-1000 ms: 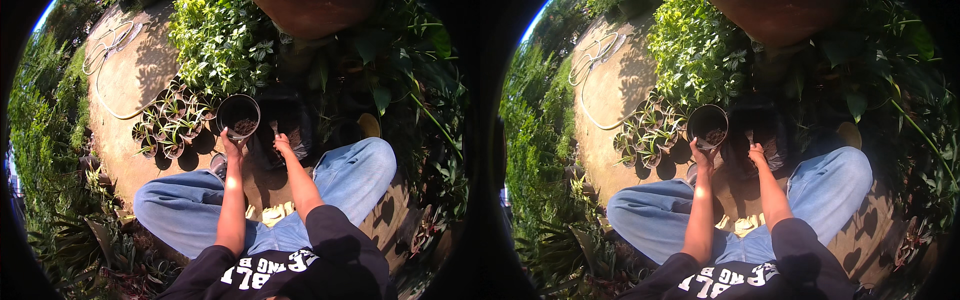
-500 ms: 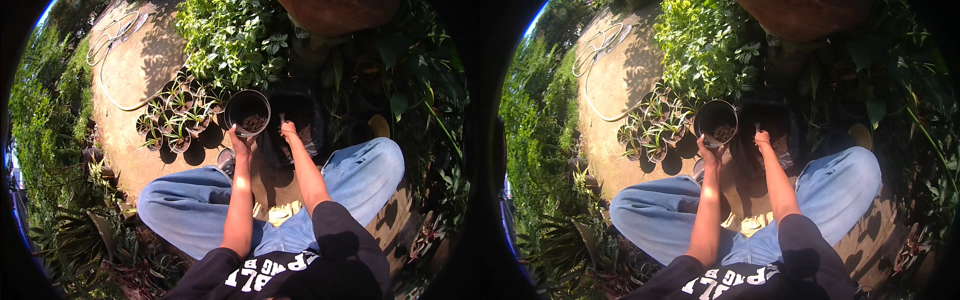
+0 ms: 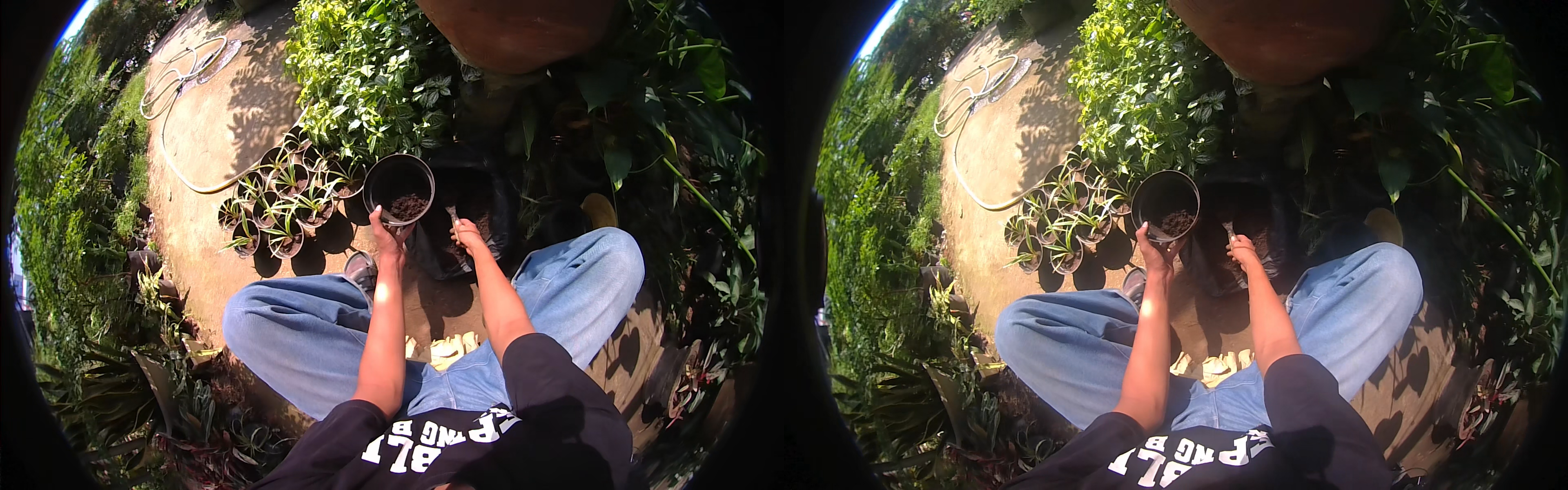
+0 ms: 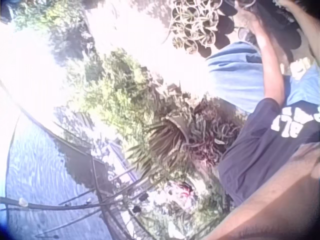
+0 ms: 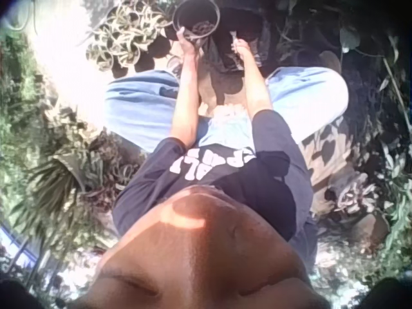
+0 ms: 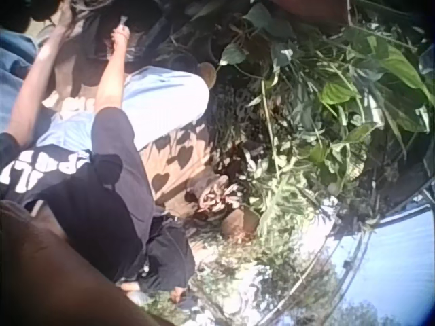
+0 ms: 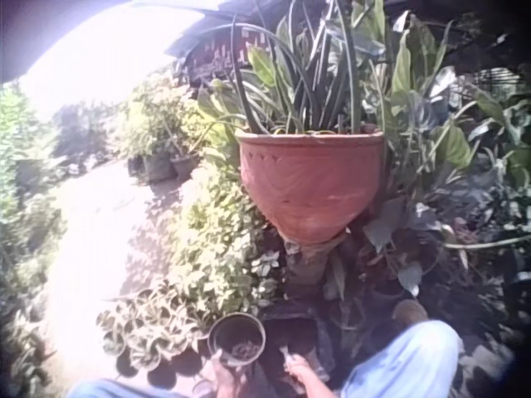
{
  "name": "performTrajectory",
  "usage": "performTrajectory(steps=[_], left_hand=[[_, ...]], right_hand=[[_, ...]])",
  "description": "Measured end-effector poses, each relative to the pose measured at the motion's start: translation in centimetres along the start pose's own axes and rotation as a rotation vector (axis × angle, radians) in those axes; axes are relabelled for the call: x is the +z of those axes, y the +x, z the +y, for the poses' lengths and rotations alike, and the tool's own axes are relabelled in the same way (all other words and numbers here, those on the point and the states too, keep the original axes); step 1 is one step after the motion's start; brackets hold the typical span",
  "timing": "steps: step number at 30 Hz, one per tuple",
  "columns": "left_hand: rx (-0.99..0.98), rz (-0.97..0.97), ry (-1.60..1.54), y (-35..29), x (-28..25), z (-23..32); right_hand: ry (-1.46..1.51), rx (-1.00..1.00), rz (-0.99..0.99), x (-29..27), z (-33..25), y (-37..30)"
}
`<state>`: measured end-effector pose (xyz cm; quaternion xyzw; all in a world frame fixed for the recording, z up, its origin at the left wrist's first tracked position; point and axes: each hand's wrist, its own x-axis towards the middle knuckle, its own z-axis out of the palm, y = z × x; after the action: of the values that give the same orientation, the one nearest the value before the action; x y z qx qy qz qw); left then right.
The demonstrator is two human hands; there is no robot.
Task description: The person sits on the ground and uses a hand trowel to scoop soil into a small black pot. They then place a small plant into the pot and add more soil around it. The person repeats this process with multiple small plants and pots.
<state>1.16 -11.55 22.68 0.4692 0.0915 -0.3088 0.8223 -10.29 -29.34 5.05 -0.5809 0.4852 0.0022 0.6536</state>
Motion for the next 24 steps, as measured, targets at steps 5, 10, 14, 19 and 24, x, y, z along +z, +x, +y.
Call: performTrajectory(steps=[5,10,14,19,24], left_hand=[[-0.007,0.045,0.032,-0.6,1.0,-0.2],[-0.023,0.037,0.036,0.1,1.0,-1.1],[-0.001,0.091,0.056,0.0,0.5,-1.8],[0.001,0.108,0.179,-0.6,2.5,-2.4],[0.017,0.115,0.197,-0.6,1.8,-2.5]], right_hand=[[0.035,-0.004,-0.051,-0.5,-0.9,-3.0],[0.107,-0.067,-0.068,-2.2,-1.8,-4.9],[0.028,0.0,-0.113,-4.2,-4.5,-8.0],[-0.085,-0.09,-0.119,-10.0,-9.1,-9.9],[-0.247,-0.307,0.004,-11.8,-15.6,-15.2]])
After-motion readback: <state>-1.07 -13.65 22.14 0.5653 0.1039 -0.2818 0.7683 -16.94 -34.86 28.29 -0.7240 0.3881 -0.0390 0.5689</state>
